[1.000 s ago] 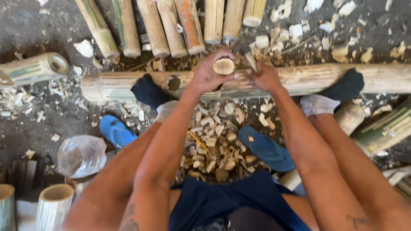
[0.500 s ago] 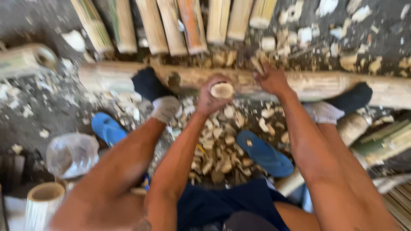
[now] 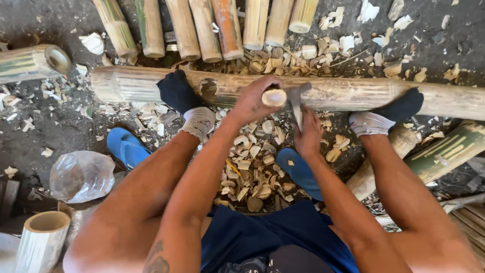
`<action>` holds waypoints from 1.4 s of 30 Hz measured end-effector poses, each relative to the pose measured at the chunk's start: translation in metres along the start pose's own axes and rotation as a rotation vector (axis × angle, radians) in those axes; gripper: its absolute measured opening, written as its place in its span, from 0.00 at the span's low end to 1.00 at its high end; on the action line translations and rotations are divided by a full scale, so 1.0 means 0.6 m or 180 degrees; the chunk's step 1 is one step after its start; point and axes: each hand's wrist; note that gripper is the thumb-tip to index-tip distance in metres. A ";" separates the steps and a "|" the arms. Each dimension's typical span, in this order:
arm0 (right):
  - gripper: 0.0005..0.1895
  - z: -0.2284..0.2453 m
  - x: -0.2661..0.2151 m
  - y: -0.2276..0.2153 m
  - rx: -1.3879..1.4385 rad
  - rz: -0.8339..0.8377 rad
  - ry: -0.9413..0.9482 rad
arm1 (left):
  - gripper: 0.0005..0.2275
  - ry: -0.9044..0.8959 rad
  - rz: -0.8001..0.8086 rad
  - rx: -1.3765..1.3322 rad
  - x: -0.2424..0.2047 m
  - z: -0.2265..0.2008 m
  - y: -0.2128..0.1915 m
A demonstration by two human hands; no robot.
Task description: The person sits on the ground and uses a hammer and chisel to carve the end of a bamboo segment. They repeatedly strike the chisel to remove material, occasionally pause to inspect the carved area, and continue shaping the bamboo end.
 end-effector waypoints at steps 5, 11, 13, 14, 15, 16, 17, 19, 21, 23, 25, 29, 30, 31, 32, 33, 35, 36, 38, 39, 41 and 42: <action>0.22 0.031 0.026 -0.071 0.1107 -0.0503 -0.0073 | 0.50 -0.1123 0.1682 0.2417 0.019 0.055 -0.123; 0.13 0.221 0.208 0.021 0.3450 0.0714 -0.0285 | 0.60 -0.1606 0.2083 0.3233 -0.003 0.112 -0.139; 0.21 0.288 0.227 0.069 0.3431 0.1085 -0.0548 | 0.60 -0.1429 0.1977 0.3202 0.000 0.118 -0.140; 0.26 0.299 0.245 0.068 0.3514 0.1251 -0.0829 | 0.60 -0.1319 0.1911 0.3208 0.009 0.122 -0.147; 0.28 0.283 0.242 0.059 0.3530 0.1258 -0.0820 | 0.60 -0.1372 0.1888 0.3181 0.007 0.122 -0.142; 0.29 0.271 0.239 0.036 0.3546 0.1264 -0.0812 | 0.60 -0.1425 0.1865 0.3154 0.005 0.123 -0.136; 0.31 0.260 0.240 0.009 0.3588 0.1201 -0.0805 | 0.59 -0.1435 0.1880 0.3173 0.007 0.125 -0.140; 0.37 0.236 0.242 -0.061 0.4042 0.1076 -0.0714 | 0.58 -0.1485 0.1954 0.3108 0.011 0.127 -0.146; 0.38 0.247 0.236 -0.082 0.4649 0.1021 -0.0681 | 0.57 -0.1475 0.1855 0.3067 0.011 0.129 -0.145; 0.38 0.274 0.227 -0.062 0.3567 0.0742 0.0485 | 0.55 -0.1354 0.1652 0.3095 0.009 0.135 -0.143; 0.39 0.311 0.217 -0.010 0.2099 0.0479 0.0681 | 0.56 -0.1143 0.1489 0.3114 -0.002 0.136 -0.139; 0.40 0.293 0.233 -0.047 0.1628 0.0749 0.0863 | 0.57 -0.1259 0.1594 0.3052 -0.005 0.136 -0.139; 0.37 0.276 0.225 -0.079 0.3083 0.0616 0.0620 | 0.57 -0.1273 0.1625 0.3017 -0.011 0.137 -0.134; 0.34 0.271 0.227 -0.100 0.4528 0.0465 0.0284 | 0.56 -0.1285 0.1616 0.2998 -0.008 0.142 -0.132; 0.35 0.278 0.229 -0.102 0.3649 0.0355 0.0550 | 0.56 -0.1297 0.1607 0.2978 -0.003 0.149 -0.133; 0.38 0.284 0.229 -0.104 0.2765 0.0294 0.0830 | 0.56 -0.1299 0.1600 0.2964 -0.009 0.154 -0.130; 0.29 0.318 0.238 -0.060 0.3841 0.0303 0.1773 | 0.55 -0.1302 0.1558 0.2983 -0.010 0.164 -0.134; 0.19 0.350 0.249 -0.008 0.5808 0.0359 0.2456 | 0.47 -0.1281 0.1609 0.3100 -0.003 0.171 -0.144; 0.24 0.353 0.228 0.053 0.2269 0.0651 -0.0007 | 0.32 -0.1198 0.1894 0.3195 -0.025 0.169 -0.127; 0.25 0.342 0.239 0.068 0.2479 0.0621 -0.0223 | 0.39 -0.1216 0.1743 0.3165 -0.007 0.172 -0.141; 0.27 0.305 0.220 0.053 0.2861 0.0620 -0.0546 | 0.54 -0.1275 0.1523 0.2993 0.004 0.164 -0.147; 0.25 0.264 0.179 0.039 0.3083 0.0652 -0.0433 | 0.55 -0.1284 0.1629 0.2955 -0.001 0.156 -0.138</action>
Point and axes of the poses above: each hand's wrist, its own x-axis towards the middle knuckle, its own y-axis out of the palm, z = x × y, and after that the axes turned 3 degrees about x, right-handed
